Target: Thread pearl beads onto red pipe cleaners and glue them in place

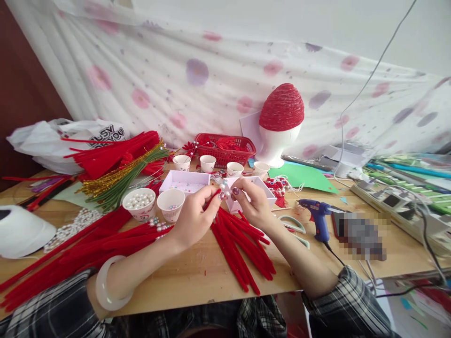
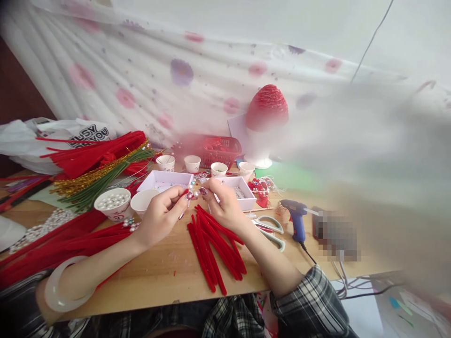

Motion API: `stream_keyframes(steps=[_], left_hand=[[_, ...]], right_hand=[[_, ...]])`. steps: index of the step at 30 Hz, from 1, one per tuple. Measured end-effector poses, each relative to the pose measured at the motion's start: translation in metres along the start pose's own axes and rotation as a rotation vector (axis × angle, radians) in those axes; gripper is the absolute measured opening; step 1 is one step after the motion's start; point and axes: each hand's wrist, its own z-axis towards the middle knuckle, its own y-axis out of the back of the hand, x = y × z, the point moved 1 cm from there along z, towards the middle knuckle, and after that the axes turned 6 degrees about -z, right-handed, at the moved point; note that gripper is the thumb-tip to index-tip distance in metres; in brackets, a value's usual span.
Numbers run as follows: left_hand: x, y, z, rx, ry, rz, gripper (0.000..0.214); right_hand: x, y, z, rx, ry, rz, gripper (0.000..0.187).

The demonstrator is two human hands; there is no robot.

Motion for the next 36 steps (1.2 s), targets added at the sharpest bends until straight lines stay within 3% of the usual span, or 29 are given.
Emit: stream_keyframes(steps=[9, 20, 23, 27, 32, 36], left_hand=[[0.0013, -0.0011, -0.0002, 0.037, -0.029, 0.086, 0.021], [0.0024, -0.0015, 0.0002, 0.035, 0.000, 0.056, 0.022], [0.0021, -0.0010, 0.0005, 0.021, 0.045, 0.002, 0.021], [0.0010, -0.0014, 0.0004, 0.013, 0.083, -0.050, 0.023], [0.0021, -0.0006, 0.0000, -0.006, 0.080, -0.081, 0.028], [0.0027, 0.0020, -0.0007, -0.047, -0.031, 0.047, 0.024]], right_hand=[[0.0051, 0.0008, 0.0004, 0.015, -0.094, 0.036, 0.042], [0.0058, -0.0074, -0.0047, -0.041, -0.315, 0.296, 0.068], [0.0043, -0.0054, -0.0033, -0.072, -0.328, 0.363, 0.063], [0.0023, -0.0042, 0.0000, -0.096, -0.349, 0.454, 0.043], [-0.0012, -0.0047, 0.0030, -0.148, -0.390, 0.523, 0.051], [-0.0012, -0.0040, 0.0036, -0.151, -0.377, 0.533, 0.056]])
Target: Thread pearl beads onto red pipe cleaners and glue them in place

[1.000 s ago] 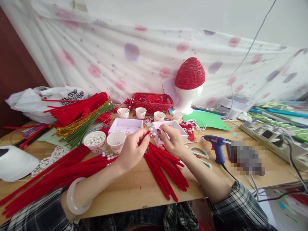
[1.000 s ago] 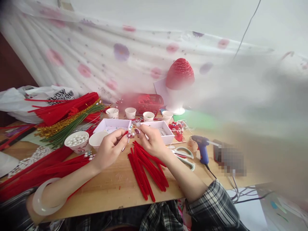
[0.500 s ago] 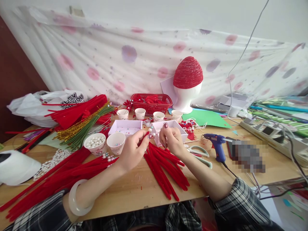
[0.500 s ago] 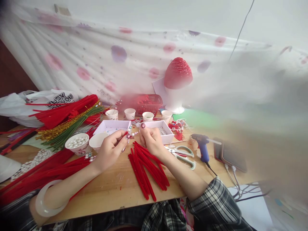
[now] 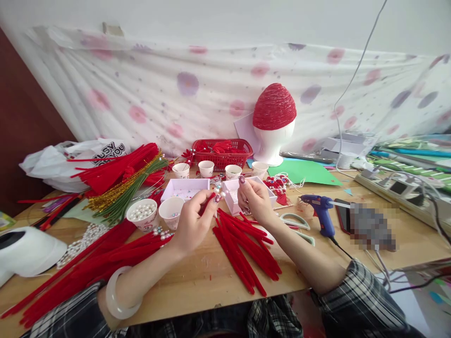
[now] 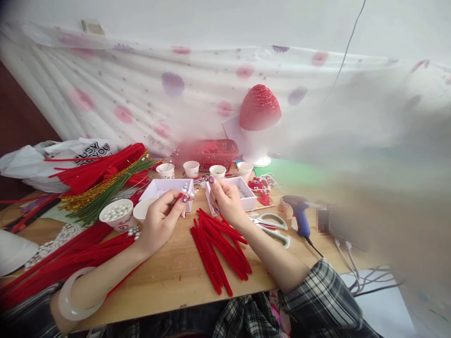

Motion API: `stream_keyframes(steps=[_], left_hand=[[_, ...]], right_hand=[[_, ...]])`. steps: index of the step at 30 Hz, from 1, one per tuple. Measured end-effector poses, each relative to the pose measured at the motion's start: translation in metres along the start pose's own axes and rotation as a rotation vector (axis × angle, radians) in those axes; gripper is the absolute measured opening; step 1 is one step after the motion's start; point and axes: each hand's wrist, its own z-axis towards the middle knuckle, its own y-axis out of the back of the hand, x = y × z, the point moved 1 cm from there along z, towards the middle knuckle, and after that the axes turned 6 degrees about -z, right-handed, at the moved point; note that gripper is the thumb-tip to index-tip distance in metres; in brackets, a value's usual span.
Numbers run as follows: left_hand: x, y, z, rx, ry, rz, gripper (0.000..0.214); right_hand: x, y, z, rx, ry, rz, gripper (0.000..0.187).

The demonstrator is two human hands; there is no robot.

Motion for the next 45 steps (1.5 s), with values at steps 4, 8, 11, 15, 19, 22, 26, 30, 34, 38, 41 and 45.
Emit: stream_keyframes(steps=[4, 8, 11, 15, 19, 22, 26, 30, 34, 38, 41, 45], left_hand=[[0.000, 0.001, -0.001, -0.019, -0.087, 0.123, 0.019], [0.002, 0.000, -0.001, 0.005, -0.102, 0.142, 0.014], [0.004, -0.001, -0.002, 0.019, -0.068, 0.099, 0.011], [0.005, -0.002, -0.001, 0.046, 0.043, -0.045, 0.010], [0.006, -0.004, 0.002, 0.125, 0.185, -0.185, 0.022], [0.008, -0.009, 0.002, 0.206, 0.348, -0.299, 0.025], [0.014, -0.020, -0.002, 0.276, 0.527, -0.396, 0.022], [0.011, -0.023, -0.004, 0.285, 0.588, -0.448, 0.022], [-0.023, 0.008, -0.002, 0.319, 0.522, -0.402, 0.019], [-0.061, 0.073, -0.003, 0.165, 0.380, -0.135, 0.014], [-0.059, 0.116, -0.013, 0.091, 0.369, 0.251, 0.019], [-0.023, 0.135, -0.032, 0.198, 0.357, 0.672, 0.021]], right_hand=[[0.004, 0.001, 0.000, 0.010, 0.055, 0.007, 0.039], [0.009, 0.001, 0.000, 0.034, 0.082, 0.032, 0.023], [0.010, 0.001, 0.001, 0.059, 0.075, 0.061, 0.022], [0.003, 0.003, 0.002, 0.051, 0.036, 0.148, 0.024], [-0.003, 0.007, 0.008, -0.011, -0.013, 0.277, 0.030], [-0.001, 0.009, 0.011, -0.049, -0.054, 0.372, 0.033], [0.005, 0.008, 0.013, -0.073, -0.108, 0.466, 0.035], [0.007, 0.008, 0.013, -0.074, -0.159, 0.513, 0.039], [0.003, 0.008, 0.014, -0.043, -0.230, 0.525, 0.052], [0.000, 0.007, 0.016, -0.068, -0.253, 0.551, 0.059], [-0.001, 0.005, 0.016, -0.081, -0.254, 0.565, 0.051], [-0.003, 0.001, 0.014, -0.076, -0.283, 0.555, 0.042]])
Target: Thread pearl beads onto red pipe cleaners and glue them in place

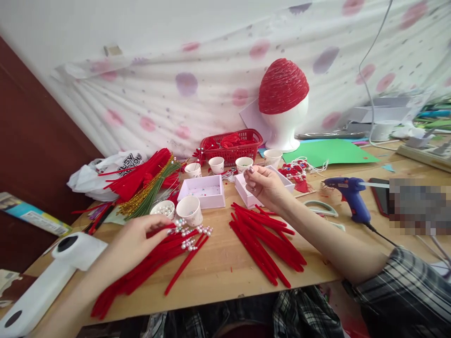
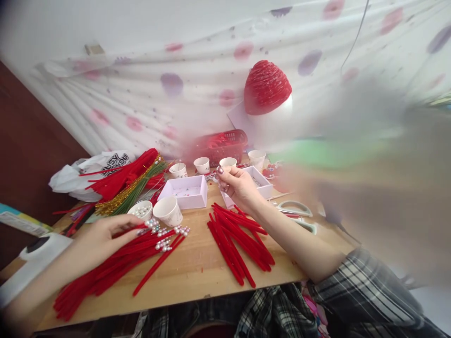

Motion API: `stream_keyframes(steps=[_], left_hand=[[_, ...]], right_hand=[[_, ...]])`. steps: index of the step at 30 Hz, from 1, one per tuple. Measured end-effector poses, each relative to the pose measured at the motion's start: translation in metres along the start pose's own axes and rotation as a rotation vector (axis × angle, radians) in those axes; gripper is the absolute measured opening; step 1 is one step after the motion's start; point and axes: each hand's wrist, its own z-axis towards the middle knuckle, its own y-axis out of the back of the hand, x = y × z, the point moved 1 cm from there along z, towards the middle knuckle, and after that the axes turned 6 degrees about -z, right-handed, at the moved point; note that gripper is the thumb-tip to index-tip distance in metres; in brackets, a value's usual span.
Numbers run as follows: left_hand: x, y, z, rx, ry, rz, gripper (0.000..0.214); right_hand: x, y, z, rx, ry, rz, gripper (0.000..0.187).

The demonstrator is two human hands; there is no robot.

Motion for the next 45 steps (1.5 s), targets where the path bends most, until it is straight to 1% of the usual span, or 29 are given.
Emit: stream_keyframes(steps=[3, 6, 8, 11, 13, 15, 16, 18, 19, 20, 22, 24, 25, 28, 30, 32, 34, 36, 38, 40, 43, 44, 45], left_hand=[[0.016, -0.021, 0.002, -0.022, -0.103, 0.208, 0.024], [0.023, -0.038, 0.002, -0.034, -0.177, 0.330, 0.029], [0.024, -0.045, -0.001, -0.078, -0.213, 0.413, 0.034], [0.013, -0.052, -0.013, -0.194, -0.278, 0.500, 0.037], [-0.004, -0.059, -0.021, -0.210, -0.329, 0.504, 0.036], [-0.026, -0.069, -0.024, -0.126, -0.398, 0.465, 0.033], [-0.037, -0.076, -0.023, -0.055, -0.444, 0.451, 0.032], [-0.057, -0.091, -0.015, 0.050, -0.507, 0.478, 0.038], [-0.065, -0.100, -0.008, 0.125, -0.560, 0.512, 0.043], [-0.072, -0.108, -0.001, 0.172, -0.637, 0.551, 0.042], [-0.079, -0.123, 0.012, 0.228, -0.781, 0.630, 0.035], [-0.079, -0.132, 0.022, 0.225, -0.851, 0.705, 0.027], [-0.078, -0.134, 0.025, 0.213, -0.862, 0.733, 0.024], [-0.075, -0.127, 0.029, 0.170, -0.853, 0.731, 0.021], [-0.074, -0.116, 0.030, 0.156, -0.809, 0.652, 0.021], [-0.074, -0.102, 0.033, 0.145, -0.730, 0.561, 0.020], [-0.075, -0.089, 0.037, 0.125, -0.639, 0.470, 0.019], [-0.078, -0.077, 0.042, 0.101, -0.549, 0.381, 0.017], [-0.081, -0.066, 0.047, 0.079, -0.457, 0.315, 0.017], [-0.082, -0.052, 0.051, 0.057, -0.388, 0.276, 0.019], [-0.081, -0.023, 0.054, 0.038, -0.342, 0.215, 0.018], [-0.080, -0.011, 0.054, -0.008, -0.334, 0.173, 0.017], [-0.078, 0.001, 0.055, -0.103, -0.333, 0.104, 0.015]], right_hand=[[-0.004, 0.000, -0.001, 0.002, -0.021, -0.044, 0.037], [-0.006, 0.002, -0.001, 0.007, -0.034, -0.111, 0.038], [-0.007, 0.002, -0.001, 0.009, -0.039, -0.166, 0.039], [-0.008, 0.002, -0.002, 0.011, -0.037, -0.259, 0.037], [-0.007, 0.001, -0.004, -0.001, -0.005, -0.306, 0.044], [-0.004, 0.000, -0.005, -0.021, 0.053, -0.335, 0.052], [-0.003, 0.000, -0.005, -0.027, 0.084, -0.341, 0.050], [0.000, -0.001, -0.004, -0.018, 0.137, -0.350, 0.038], [0.000, -0.001, -0.003, -0.007, 0.153, -0.362, 0.040], [0.000, 0.000, -0.003, 0.003, 0.159, -0.380, 0.045], [-0.002, 0.001, -0.001, 0.012, 0.154, -0.420, 0.047], [-0.006, 0.002, -0.001, 0.001, 0.133, -0.444, 0.052], [-0.008, 0.002, -0.002, -0.004, 0.121, -0.449, 0.056], [-0.011, 0.000, -0.006, 0.012, 0.075, -0.507, 0.067], [-0.010, -0.001, -0.010, 0.046, 0.049, -0.565, 0.073], [-0.007, -0.002, -0.012, 0.119, 0.030, -0.638, 0.073], [-0.003, -0.002, -0.013, 0.246, 0.017, -0.731, 0.067], [0.000, 0.000, -0.012, 0.415, -0.027, -0.784, 0.059], [0.002, 0.002, -0.011, 0.571, -0.102, -0.754, 0.056], [0.004, 0.004, -0.010, 0.659, -0.155, -0.707, 0.053], [0.006, 0.007, -0.010, 0.677, -0.126, -0.709, 0.046], [0.007, 0.006, -0.010, 0.666, -0.108, -0.709, 0.045], [0.008, 0.006, -0.011, 0.648, -0.086, -0.702, 0.044]])
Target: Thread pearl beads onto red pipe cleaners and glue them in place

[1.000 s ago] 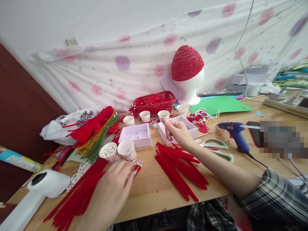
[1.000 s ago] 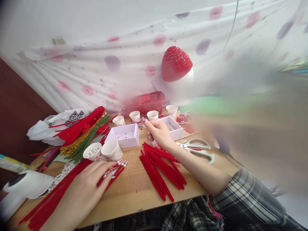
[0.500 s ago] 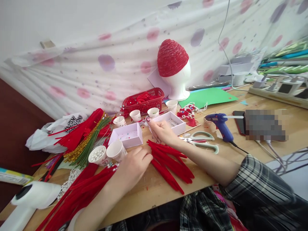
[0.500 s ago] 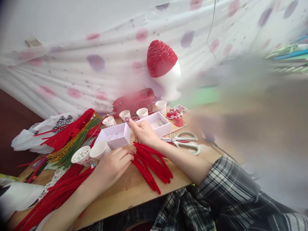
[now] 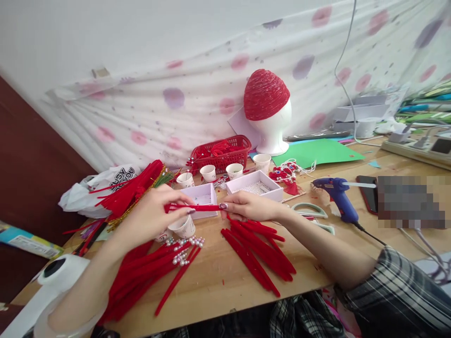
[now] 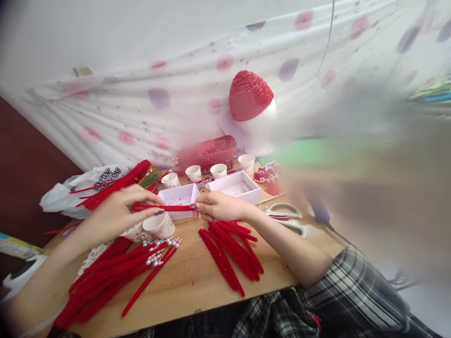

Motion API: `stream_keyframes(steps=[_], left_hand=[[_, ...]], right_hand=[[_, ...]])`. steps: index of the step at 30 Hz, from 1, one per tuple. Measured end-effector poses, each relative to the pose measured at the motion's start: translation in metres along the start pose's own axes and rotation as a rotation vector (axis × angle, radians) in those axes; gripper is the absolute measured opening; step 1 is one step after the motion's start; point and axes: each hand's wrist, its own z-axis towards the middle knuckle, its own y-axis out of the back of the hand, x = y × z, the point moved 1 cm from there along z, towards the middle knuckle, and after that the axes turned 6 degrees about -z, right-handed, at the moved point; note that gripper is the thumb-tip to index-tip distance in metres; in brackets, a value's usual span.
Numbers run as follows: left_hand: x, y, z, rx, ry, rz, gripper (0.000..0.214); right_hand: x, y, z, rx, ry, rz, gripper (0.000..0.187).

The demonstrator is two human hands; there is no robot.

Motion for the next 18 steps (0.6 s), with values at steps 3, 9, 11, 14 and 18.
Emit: stream_keyframes(steps=[3, 9, 11, 14, 18], left_hand=[[0.006, 0.022, 0.004, -0.537, 0.050, -0.370, 0.021], [-0.014, -0.053, 0.024, -0.077, 0.150, -0.809, 0.039], [-0.024, -0.082, 0.031, 0.103, 0.138, -0.889, 0.025], [-0.028, -0.096, 0.044, 0.090, 0.154, -0.938, 0.031], [-0.014, -0.042, 0.071, -0.130, 0.184, -1.026, 0.022]], right_hand=[[0.003, -0.003, 0.000, -0.109, 0.060, 0.026, 0.043], [0.002, -0.016, 0.004, -0.241, 0.123, 0.045, 0.040], [-0.001, -0.018, 0.006, -0.274, 0.133, 0.020, 0.039], [-0.003, -0.018, 0.006, -0.334, 0.134, -0.009, 0.035], [-0.005, -0.013, 0.007, -0.389, 0.112, -0.015, 0.029]])
